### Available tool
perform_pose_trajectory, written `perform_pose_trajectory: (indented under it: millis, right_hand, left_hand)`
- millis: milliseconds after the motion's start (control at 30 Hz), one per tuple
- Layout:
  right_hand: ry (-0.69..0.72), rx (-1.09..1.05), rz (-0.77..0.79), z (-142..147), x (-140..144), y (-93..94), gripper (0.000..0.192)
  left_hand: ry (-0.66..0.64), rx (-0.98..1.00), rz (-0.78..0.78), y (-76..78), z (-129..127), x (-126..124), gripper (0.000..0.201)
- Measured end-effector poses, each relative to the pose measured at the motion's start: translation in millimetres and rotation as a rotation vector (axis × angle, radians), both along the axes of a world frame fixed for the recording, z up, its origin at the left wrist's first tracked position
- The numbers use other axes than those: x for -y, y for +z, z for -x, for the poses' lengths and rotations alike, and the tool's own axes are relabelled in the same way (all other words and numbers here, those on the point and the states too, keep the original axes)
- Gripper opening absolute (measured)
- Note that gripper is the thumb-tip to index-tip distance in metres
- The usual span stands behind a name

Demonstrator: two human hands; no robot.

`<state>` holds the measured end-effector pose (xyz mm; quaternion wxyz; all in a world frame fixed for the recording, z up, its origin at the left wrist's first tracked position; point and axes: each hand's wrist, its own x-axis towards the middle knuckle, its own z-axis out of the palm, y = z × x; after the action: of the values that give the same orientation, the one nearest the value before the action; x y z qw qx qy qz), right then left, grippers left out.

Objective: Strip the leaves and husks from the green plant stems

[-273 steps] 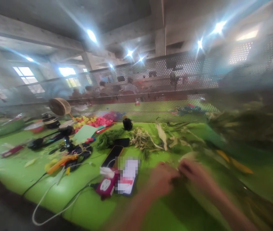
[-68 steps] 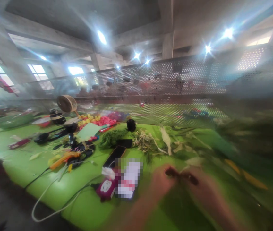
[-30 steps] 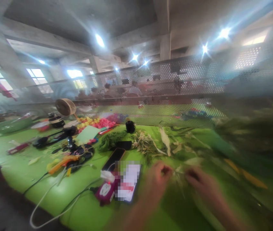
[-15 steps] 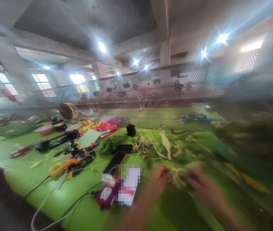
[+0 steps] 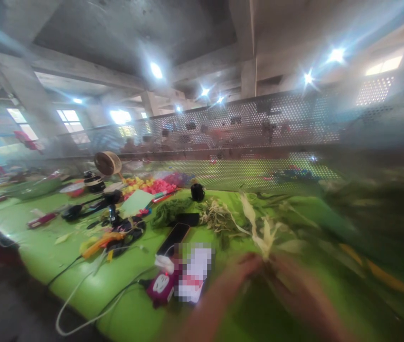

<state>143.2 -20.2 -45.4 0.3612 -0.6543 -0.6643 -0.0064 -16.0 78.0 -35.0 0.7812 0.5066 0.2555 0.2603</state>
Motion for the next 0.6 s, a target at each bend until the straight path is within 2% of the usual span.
perform_pose_trajectory:
  millis: [167, 300, 467, 600]
  right_hand:
    - [-0.027, -0.018, -0.006, 1, 2, 10.2, 0.016]
    - [-0.073, -0.058, 0.081, -1, 7, 18.5, 0.010]
    - [-0.212, -0.075, 0.142, -4, 10, 24.6, 0.017]
    - [-0.153, -0.290, 0.143, -5, 11, 30.9, 0.021]
  left_hand:
    - [-0.020, -0.030, -0.066, 4.8, -3, -1, 0.042]
    - [0.002, 0.028, 0.042, 4.0, -7, -2, 0.039]
    - [0.057, 0.078, 0.076, 3.9, -10, -3, 0.036]
    - [0.065, 0.099, 0.044, 6.7, -7, -4, 0.038]
